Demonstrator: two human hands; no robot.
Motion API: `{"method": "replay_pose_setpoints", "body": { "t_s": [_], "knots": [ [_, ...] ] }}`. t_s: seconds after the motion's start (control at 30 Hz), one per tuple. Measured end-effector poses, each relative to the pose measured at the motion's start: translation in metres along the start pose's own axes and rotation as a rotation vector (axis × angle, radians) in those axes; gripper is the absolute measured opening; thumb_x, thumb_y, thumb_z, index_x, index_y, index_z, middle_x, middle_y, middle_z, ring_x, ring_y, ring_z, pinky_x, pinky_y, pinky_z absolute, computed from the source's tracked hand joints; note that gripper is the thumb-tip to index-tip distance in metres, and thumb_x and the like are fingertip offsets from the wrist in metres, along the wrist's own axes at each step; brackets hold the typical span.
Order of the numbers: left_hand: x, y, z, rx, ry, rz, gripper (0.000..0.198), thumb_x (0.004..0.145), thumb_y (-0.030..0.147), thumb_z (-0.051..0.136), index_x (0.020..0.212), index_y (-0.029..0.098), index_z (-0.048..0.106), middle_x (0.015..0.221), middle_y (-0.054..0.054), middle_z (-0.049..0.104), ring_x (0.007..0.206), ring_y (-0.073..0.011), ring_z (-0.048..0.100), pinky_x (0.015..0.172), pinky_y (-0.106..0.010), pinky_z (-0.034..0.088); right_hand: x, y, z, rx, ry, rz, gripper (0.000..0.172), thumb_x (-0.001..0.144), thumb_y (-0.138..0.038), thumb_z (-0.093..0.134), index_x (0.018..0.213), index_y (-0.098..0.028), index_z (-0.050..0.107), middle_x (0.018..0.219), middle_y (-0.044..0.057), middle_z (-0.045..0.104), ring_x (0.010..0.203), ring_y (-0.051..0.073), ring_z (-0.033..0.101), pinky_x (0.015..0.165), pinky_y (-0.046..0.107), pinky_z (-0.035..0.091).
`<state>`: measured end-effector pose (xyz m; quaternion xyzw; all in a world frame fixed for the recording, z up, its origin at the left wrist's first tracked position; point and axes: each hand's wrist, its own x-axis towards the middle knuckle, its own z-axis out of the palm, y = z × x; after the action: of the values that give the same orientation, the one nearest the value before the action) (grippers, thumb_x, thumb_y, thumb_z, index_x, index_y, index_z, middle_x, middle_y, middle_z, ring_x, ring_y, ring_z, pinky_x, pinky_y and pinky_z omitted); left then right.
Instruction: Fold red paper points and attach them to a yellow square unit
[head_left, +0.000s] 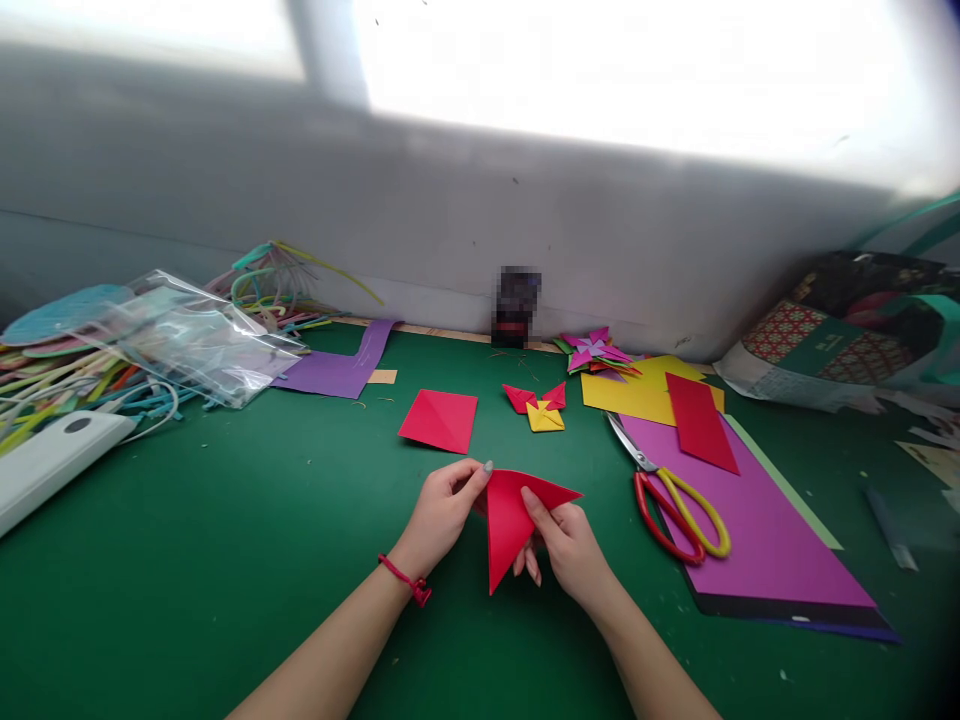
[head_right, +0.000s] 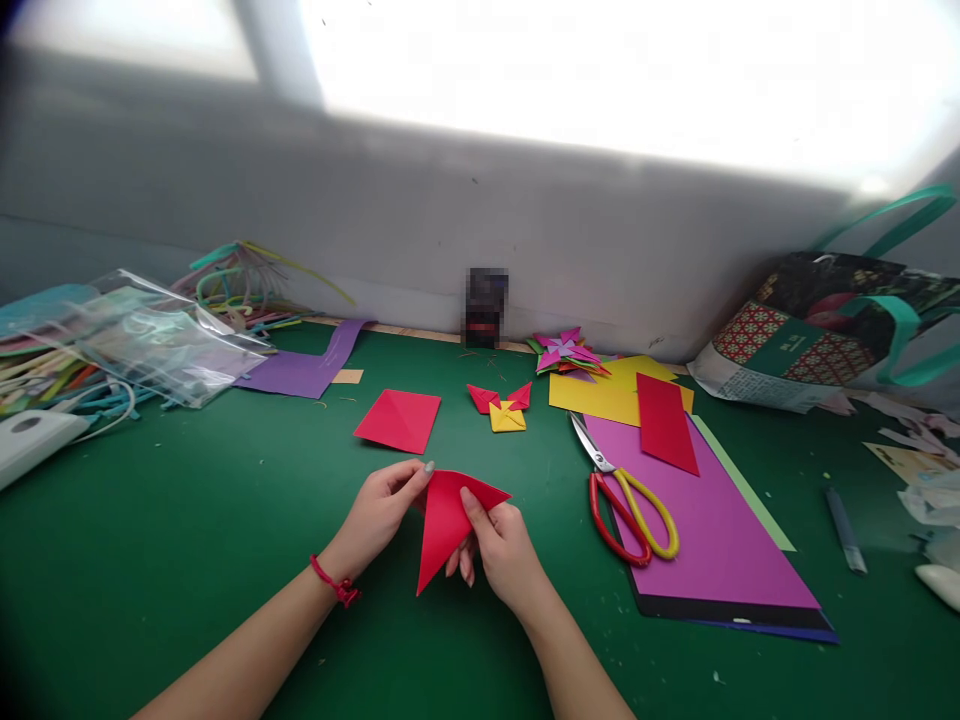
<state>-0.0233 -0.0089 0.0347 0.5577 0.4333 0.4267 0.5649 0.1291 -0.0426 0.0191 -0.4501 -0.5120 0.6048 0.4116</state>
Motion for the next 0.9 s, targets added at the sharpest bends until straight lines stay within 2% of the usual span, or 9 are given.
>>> {"method": "replay_pose_setpoints", "body": {
  "t_s": [0.1, 0.17, 0.27, 0.33, 0.43, 0.53, 0.67, 0.8, 0.9],
  "knots": [
    [0.0, 0.0, 0.0, 0.094, 0.075, 0.069, 0.032, 0.078, 0.041, 0.046, 0.061, 0.015, 0.052, 0.061, 0.001, 0.049, 0.058, -0.0113, 0.047, 0.055, -0.02, 0.039, 0.0, -0.001, 0.002, -0.008, -0.007, 0.018, 0.052, 0.084, -0.048, 0.034, 0.049, -0.014, 0.053, 0.039, 0.002, 0.054, 0.029, 0.008, 0.043, 0.033, 0.019, 0.034],
    [0.0, -0.001, 0.001, 0.087, 0.086, 0.063, 0.033, 0.078, 0.043, 0.045, 0.061, 0.015, 0.051, 0.06, 0.001, 0.049, 0.057, -0.011, 0.046, 0.055, -0.02, 0.039, 0.0, -0.001, 0.003, -0.025, 0.006, 0.016, 0.053, 0.084, -0.048, 0.034, 0.048, -0.014, 0.053, 0.038, 0.001, 0.053, 0.029, 0.008, 0.042, 0.033, 0.02, 0.033],
    [-0.002, -0.002, 0.006, -0.069, -0.04, -0.077, 0.037, 0.081, 0.048, 0.034, 0.07, 0.016, 0.05, 0.057, 0.001, 0.05, 0.052, -0.0113, 0.048, 0.053, -0.022, 0.04, 0.001, -0.001, 0.001, -0.095, 0.081, -0.016, 0.055, 0.084, -0.049, 0.035, 0.042, -0.016, 0.049, 0.032, -0.002, 0.045, 0.027, 0.007, 0.037, 0.033, 0.019, 0.03],
    [-0.005, -0.003, 0.01, -0.105, -0.127, -0.129, 0.037, 0.081, 0.049, 0.035, 0.072, 0.016, 0.05, 0.057, 0.001, 0.051, 0.052, -0.0113, 0.049, 0.051, -0.022, 0.039, 0.001, -0.001, -0.002, -0.148, 0.151, -0.048, 0.057, 0.083, -0.049, 0.036, 0.036, -0.017, 0.045, 0.029, -0.003, 0.039, 0.027, 0.006, 0.034, 0.035, 0.02, 0.029],
    [-0.008, -0.007, 0.013, -0.005, -0.182, -0.109, 0.034, 0.078, 0.047, 0.042, 0.067, 0.015, 0.05, 0.056, 0.002, 0.051, 0.045, -0.0089, 0.045, 0.044, -0.02, 0.034, 0.001, -0.001, -0.005, -0.175, 0.209, -0.059, 0.058, 0.083, -0.05, 0.036, 0.035, -0.018, 0.045, 0.029, -0.003, 0.038, 0.028, 0.006, 0.033, 0.036, 0.02, 0.028],
    [-0.008, -0.012, 0.014, 0.049, -0.192, -0.107, 0.035, 0.079, 0.046, 0.041, 0.066, 0.015, 0.05, 0.049, 0.004, 0.046, 0.035, -0.0061, 0.035, 0.037, -0.019, 0.027, 0.001, -0.001, -0.006, -0.19, 0.216, -0.063, 0.06, 0.083, -0.049, 0.035, 0.035, -0.017, 0.046, 0.029, -0.003, 0.037, 0.028, 0.006, 0.033, 0.036, 0.02, 0.029],
    [-0.006, -0.014, 0.013, 0.035, -0.141, -0.084, 0.033, 0.079, 0.044, 0.043, 0.068, 0.014, 0.053, 0.051, 0.003, 0.05, 0.034, -0.0053, 0.033, 0.035, -0.02, 0.025, 0.002, 0.001, -0.003, -0.084, 0.185, -0.055, 0.057, 0.083, -0.049, 0.036, 0.039, -0.016, 0.048, 0.032, -0.002, 0.042, 0.028, 0.006, 0.035, 0.035, 0.02, 0.03],
    [-0.007, -0.012, 0.014, -0.014, -0.142, -0.095, 0.034, 0.078, 0.046, 0.044, 0.071, 0.015, 0.055, 0.049, 0.002, 0.053, 0.033, -0.0069, 0.038, 0.034, -0.02, 0.025, 0.002, 0.001, 0.004, 0.119, 0.069, -0.011, 0.052, 0.084, -0.049, 0.034, 0.051, -0.014, 0.053, 0.041, 0.001, 0.051, 0.033, 0.008, 0.042, 0.037, 0.02, 0.033],
    [-0.008, -0.013, 0.015, -0.035, -0.155, -0.112, 0.034, 0.078, 0.046, 0.044, 0.072, 0.014, 0.055, 0.046, 0.001, 0.053, 0.033, -0.0081, 0.041, 0.032, -0.019, 0.024, 0.002, 0.002, 0.007, 0.157, -0.005, 0.016, 0.056, 0.086, -0.049, 0.029, 0.052, -0.012, 0.054, 0.043, 0.003, 0.052, 0.035, 0.009, 0.045, 0.038, 0.021, 0.036]
  ]
}}
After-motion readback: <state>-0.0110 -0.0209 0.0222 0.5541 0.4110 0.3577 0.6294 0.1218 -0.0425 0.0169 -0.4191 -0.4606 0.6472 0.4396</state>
